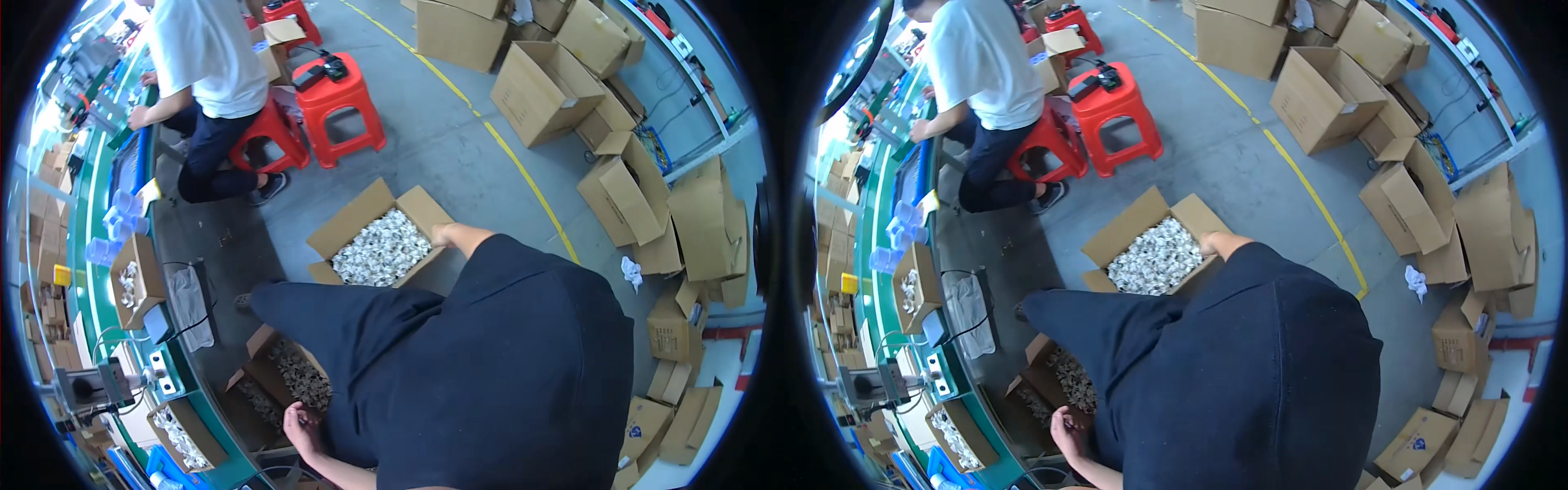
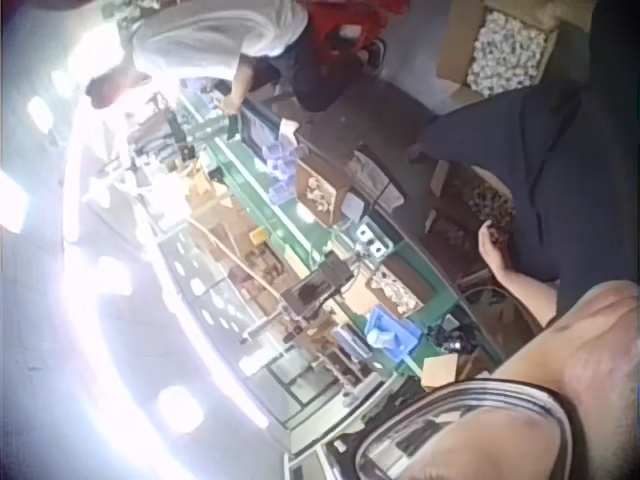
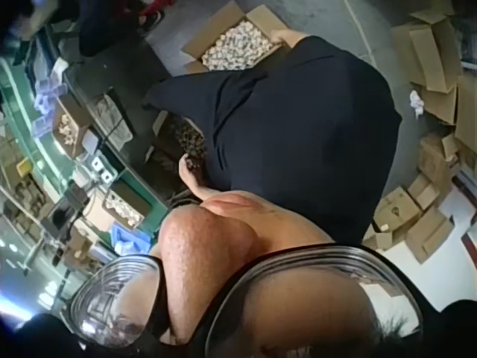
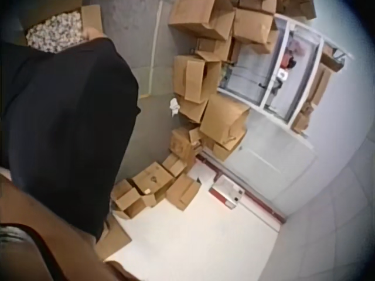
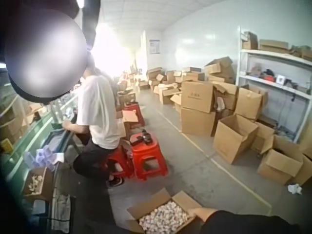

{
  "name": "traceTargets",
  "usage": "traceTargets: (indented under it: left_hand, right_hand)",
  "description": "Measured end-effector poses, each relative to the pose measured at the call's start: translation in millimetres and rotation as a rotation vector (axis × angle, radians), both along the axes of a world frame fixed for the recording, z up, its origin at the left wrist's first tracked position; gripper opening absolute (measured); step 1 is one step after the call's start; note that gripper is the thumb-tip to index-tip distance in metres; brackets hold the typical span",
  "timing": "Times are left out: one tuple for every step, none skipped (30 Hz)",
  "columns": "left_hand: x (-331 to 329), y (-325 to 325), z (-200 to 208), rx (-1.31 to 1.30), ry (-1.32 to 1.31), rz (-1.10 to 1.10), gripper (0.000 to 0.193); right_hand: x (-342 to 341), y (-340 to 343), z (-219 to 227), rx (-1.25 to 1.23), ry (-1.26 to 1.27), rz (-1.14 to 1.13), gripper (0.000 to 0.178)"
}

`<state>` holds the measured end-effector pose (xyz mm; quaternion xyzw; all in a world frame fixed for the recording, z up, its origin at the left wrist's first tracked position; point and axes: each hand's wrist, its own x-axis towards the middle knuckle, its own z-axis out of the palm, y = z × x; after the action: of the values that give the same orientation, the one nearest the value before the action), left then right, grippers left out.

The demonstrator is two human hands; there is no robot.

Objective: Manually assembling small electronic components using a press jig at a workbench.

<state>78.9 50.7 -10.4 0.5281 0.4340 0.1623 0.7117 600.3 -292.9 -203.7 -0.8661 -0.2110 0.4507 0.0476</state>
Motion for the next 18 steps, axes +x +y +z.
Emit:
traceTargets:
  left_hand:
    - [3,0,2,-0.005,0.005,-0.012,0.025]
    - [3,4,3,0.031,0.036,0.024,0.025]
    - [13,10,1,0.061,0.056,0.043,0.024]
    - [24,15,-2,0.093,0.075,0.065,0.024]
    - [32,18,-3,0.095,0.072,0.065,0.024]
    - [41,21,-5,0.093,0.065,0.046,0.023]
    - [34,19,0,0.110,0.071,0.076,0.022]
    - [25,16,4,0.128,0.077,0.113,0.022]
    - [39,13,1,0.123,0.064,0.131,0.022]
    - [57,12,-3,0.115,0.074,0.067,0.020]
    - [61,14,-1,0.127,0.102,0.022,0.018]
    - [63,17,3,0.138,0.105,0.060,0.018]
    - [64,19,4,0.161,0.113,0.057,0.019]
    - [61,20,7,0.180,0.123,0.054,0.019]
    - [48,22,11,0.204,0.140,0.058,0.019]
    - [31,21,12,0.212,0.145,0.101,0.019]
    - [14,22,12,0.199,0.157,0.147,0.019]
    - [-1,22,9,0.181,0.163,0.185,0.020]
  right_hand:
    - [8,-31,-4,-0.106,0.095,-0.029,0.039]
    - [14,-48,2,-0.184,0.079,-0.102,0.039]
    - [26,-77,4,-0.266,0.053,-0.195,0.039]
    - [42,-102,-8,-0.276,0.009,-0.288,0.038]
    - [51,-116,-14,-0.284,-0.030,-0.371,0.036]
    - [60,-131,-18,-0.280,-0.033,-0.366,0.036]
    - [69,-116,-12,-0.194,-0.081,-0.397,0.035]
    - [76,-94,-5,-0.104,-0.123,-0.422,0.034]
    - [81,-112,-19,-0.083,-0.230,-0.433,0.032]
    - [83,-127,-39,-0.057,-0.340,-0.434,0.031]
    - [76,-117,-49,-0.013,-0.299,-0.421,0.030]
    - [63,-107,-53,0.023,-0.255,-0.416,0.029]
    - [50,-88,-52,0.000,-0.118,-0.433,0.029]
    - [40,-66,-57,0.000,-0.052,-0.203,0.030]
    - [23,-29,-48,0.001,0.018,0.035,0.031]
    - [1,5,-37,0.030,0.020,-0.050,0.031]
    - [-17,44,-19,-0.002,0.078,0.092,0.032]
    - [-31,74,-8,-0.042,0.131,0.225,0.034]
